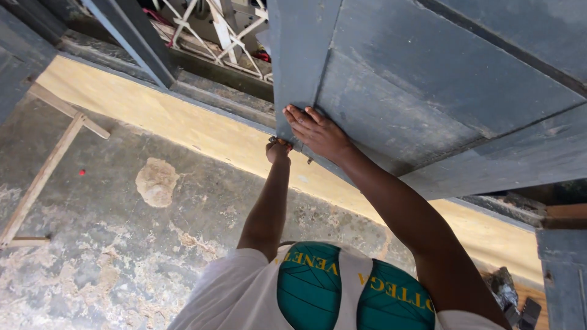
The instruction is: The person is repairing or adjusting a wooden window shutter using a piece of cloth.
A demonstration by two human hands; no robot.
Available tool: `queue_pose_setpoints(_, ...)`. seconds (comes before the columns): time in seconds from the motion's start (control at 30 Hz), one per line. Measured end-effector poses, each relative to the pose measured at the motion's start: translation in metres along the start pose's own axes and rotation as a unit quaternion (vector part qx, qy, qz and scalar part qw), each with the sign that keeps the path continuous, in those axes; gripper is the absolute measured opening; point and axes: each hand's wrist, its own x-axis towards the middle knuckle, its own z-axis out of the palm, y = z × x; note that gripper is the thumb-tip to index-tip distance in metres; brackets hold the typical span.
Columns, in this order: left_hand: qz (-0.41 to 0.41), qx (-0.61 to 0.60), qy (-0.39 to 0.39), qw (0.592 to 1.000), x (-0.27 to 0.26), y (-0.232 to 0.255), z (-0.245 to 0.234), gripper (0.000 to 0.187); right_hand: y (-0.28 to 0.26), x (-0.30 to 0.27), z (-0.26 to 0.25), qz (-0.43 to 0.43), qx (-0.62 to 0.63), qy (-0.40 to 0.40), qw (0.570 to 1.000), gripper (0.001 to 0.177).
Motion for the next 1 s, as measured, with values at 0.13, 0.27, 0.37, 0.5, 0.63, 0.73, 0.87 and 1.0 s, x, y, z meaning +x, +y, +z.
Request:
queue_pose_setpoints(0.13, -0.081, -0.082, -0.052, 0.992, -0.043, 0.001, -0.006, 0.016, -0.002, -0.002, 0.009, -0.007, -0.001, -0.005, 1.0, 0.049)
queue_pose_setpoints(0.27, -0.058, -0.086, -0.09, 0.99, -0.012, -0.01, -0.01, 0.003, -0.003, -0.004, 0.016, -0.017, 0.0, -0.004, 1.0, 0.047)
queue_pose_setpoints(0.37, -0.029, -0.049, -0.089, 0.994, 0.018, -0.02, -0.011, 0.011, -0.006, -0.003, 0.02, -0.016, 0.006, 0.005, 1.0, 0.045)
queue_pose_setpoints(0.5, 0.005, -0.094, -0.176, 0.98, 0.02, -0.036, -0.022, 0.016, -0.007, -0.004, 0.023, -0.002, 0.01, 0.02, 1.0, 0.046)
queue_pose_setpoints(0.63, -0.052, -0.104, -0.145, 0.983, -0.042, -0.014, -0.022, 0.007, -0.01, -0.004, 0.027, -0.003, 0.017, 0.016, 1.0, 0.042)
queue_pose_setpoints(0.73, -0.08, -0.103, -0.227, 0.965, -0.053, -0.011, -0.02, 0.011, -0.013, -0.008, 0.033, -0.004, 0.025, 0.019, 1.0, 0.042)
queue_pose_setpoints(0.87, -0.078, -0.121, -0.196, 0.97, -0.066, 0.006, -0.015, 0.016, -0.011, -0.009, 0.035, -0.008, 0.056, 0.021, 0.998, 0.037)
queue_pose_setpoints(1.0, 0.037, -0.083, -0.15, 0.985, -0.021, -0.03, -0.023, 0.005, -0.006, -0.01, 0.025, -0.006, 0.05, 0.019, 0.999, 0.037)
